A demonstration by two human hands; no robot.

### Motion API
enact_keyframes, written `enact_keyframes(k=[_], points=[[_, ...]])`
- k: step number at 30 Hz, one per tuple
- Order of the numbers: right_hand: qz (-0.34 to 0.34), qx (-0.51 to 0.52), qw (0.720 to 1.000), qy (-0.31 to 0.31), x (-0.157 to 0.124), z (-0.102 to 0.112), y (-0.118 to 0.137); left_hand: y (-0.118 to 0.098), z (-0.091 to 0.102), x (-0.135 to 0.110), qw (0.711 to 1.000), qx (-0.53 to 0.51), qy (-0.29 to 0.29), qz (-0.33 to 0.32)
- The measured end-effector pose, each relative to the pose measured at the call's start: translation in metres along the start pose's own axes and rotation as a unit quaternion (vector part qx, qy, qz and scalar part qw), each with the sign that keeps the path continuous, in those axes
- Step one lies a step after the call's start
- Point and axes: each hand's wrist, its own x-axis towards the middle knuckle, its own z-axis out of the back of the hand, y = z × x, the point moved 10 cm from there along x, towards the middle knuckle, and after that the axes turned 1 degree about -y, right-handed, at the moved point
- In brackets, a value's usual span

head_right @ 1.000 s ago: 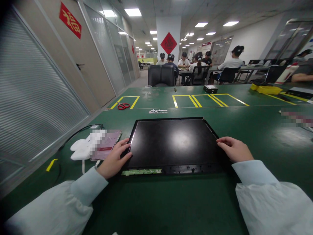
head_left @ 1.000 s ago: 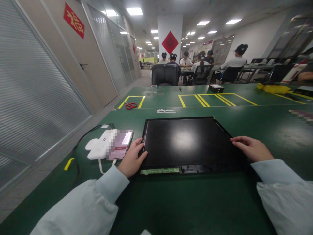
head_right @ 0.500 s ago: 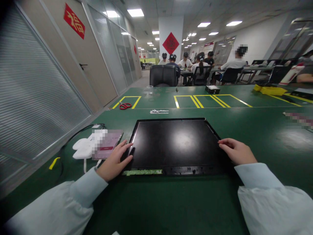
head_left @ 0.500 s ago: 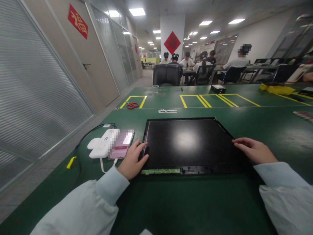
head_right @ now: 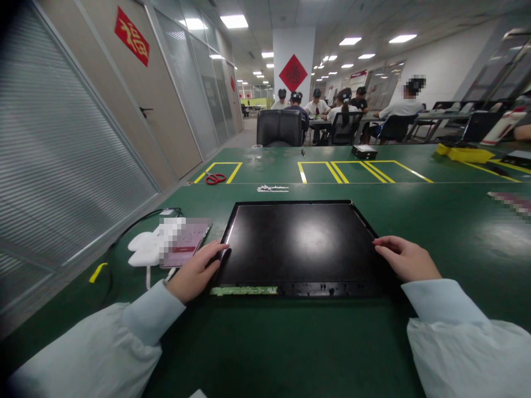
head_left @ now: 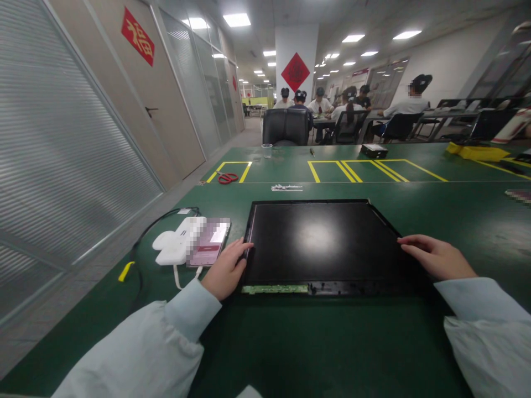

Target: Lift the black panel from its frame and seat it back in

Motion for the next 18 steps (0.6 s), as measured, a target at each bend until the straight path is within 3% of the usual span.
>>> enact_keyframes(k=[6, 12, 18], points=[[-0.004, -0.006, 1.000, 0.005, 0.002, 0.000, -0.003, -0.001, 0.006, 0.000, 0.996, -0.082, -0.028, 0.026], [0.008, -0.016, 1.000, 0.004, 0.005, -0.003, -0.005, -0.010, 0.009, -0.001, 0.962, -0.251, -0.064, 0.088], [0.035, -0.031, 0.999, -0.014, 0.009, -0.001, -0.007, -0.007, 0.010, -0.014, 0.864, -0.427, -0.142, 0.226]])
